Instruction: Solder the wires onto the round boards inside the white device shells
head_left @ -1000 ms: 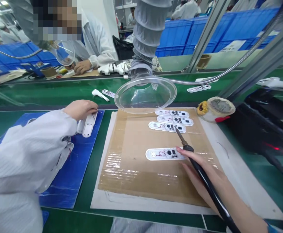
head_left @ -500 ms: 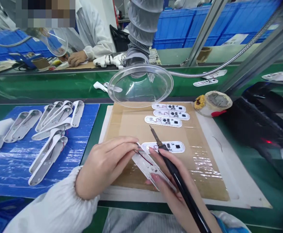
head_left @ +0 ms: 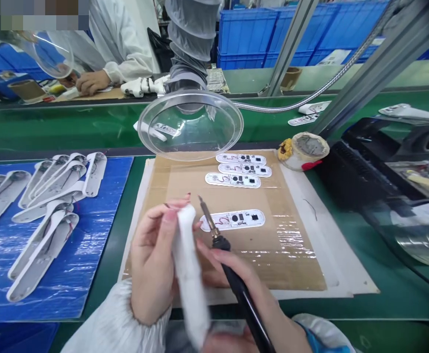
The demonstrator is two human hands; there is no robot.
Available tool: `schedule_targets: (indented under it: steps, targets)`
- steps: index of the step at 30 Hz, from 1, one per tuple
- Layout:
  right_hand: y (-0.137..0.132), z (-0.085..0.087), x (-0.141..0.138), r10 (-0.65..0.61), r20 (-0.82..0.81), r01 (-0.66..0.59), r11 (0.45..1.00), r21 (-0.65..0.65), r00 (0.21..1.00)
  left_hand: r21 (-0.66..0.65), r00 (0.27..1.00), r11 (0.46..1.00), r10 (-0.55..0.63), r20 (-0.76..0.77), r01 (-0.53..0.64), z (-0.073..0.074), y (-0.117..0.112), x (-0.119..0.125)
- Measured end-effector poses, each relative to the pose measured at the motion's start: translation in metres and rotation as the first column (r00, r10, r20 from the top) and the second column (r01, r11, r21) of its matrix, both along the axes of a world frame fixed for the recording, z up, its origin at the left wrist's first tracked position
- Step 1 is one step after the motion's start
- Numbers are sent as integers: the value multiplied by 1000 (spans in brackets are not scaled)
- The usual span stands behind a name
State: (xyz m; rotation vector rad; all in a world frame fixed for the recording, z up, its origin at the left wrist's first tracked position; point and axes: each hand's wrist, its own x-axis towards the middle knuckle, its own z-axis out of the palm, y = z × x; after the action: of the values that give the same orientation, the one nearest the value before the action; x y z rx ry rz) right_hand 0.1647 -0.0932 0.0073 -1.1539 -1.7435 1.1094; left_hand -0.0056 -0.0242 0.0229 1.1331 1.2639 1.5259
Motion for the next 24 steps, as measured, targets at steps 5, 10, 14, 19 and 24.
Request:
schedule_targets:
  steps: [5, 10, 14, 19, 24]
  targets:
    - [42, -10, 50, -317, 199, 254, 924, 287, 927, -134, 977, 989, -33, 210, 62, 11, 4, -14]
    - [68, -24, 74, -347, 378, 299, 937, 182, 858, -68, 875, 881, -474, -103, 469, 24, 10, -33]
    - [61, -20, 56, -214, 308, 190, 976, 107, 927, 72, 602, 715, -524, -602, 695, 29, 37, -37]
    - [46, -28, 34, -71, 172, 58, 995, 78, 983, -6, 87, 543, -145, -986, 840, 14, 71, -18]
    - [38, -36, 24, -155, 78, 148, 984, 96, 985, 3, 112, 605, -143, -983, 796, -12, 62, 1]
